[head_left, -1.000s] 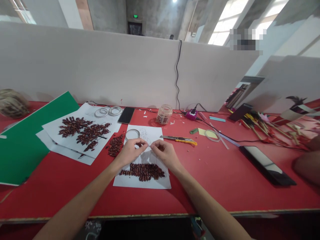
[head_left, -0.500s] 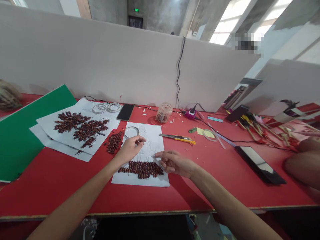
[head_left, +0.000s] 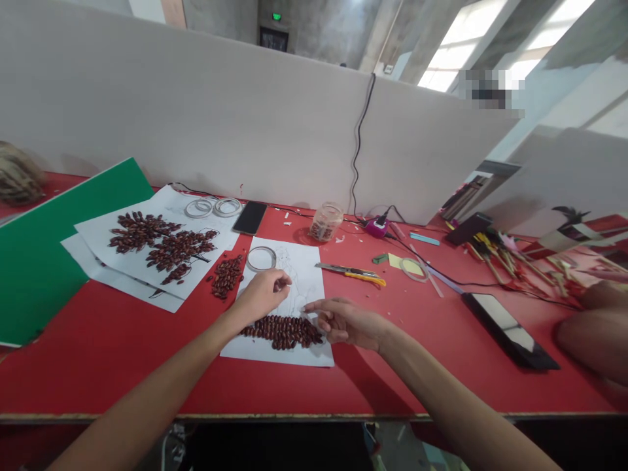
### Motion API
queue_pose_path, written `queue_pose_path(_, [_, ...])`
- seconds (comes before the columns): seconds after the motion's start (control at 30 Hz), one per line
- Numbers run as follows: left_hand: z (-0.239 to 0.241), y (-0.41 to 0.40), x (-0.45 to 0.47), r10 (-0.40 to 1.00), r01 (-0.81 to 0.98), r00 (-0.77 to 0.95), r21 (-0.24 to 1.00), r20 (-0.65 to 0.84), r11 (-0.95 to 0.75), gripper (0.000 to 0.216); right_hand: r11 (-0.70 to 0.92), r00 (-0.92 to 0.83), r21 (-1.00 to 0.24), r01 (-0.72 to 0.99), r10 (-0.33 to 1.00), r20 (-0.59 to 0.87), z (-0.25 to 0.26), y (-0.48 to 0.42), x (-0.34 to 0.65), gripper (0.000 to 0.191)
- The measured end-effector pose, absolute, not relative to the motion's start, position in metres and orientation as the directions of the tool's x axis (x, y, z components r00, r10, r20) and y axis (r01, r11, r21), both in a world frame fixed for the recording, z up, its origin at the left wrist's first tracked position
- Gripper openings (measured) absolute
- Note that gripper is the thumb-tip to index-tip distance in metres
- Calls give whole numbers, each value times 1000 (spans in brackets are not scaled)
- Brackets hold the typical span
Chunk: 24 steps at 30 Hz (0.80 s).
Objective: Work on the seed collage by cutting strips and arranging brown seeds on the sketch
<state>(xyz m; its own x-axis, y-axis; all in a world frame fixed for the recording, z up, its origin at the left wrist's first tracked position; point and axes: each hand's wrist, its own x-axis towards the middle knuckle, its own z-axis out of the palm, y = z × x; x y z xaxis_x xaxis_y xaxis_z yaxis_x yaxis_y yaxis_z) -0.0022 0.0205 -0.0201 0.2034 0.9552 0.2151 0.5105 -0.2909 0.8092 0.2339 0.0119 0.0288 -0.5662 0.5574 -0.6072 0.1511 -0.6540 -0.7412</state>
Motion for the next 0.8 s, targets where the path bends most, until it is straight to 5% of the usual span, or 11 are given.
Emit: queue_pose_path(0.8, [-13,13,4,951,653,269,698,150,-295,19,-648,-547,-716,259,512,-662,36,20,230,29])
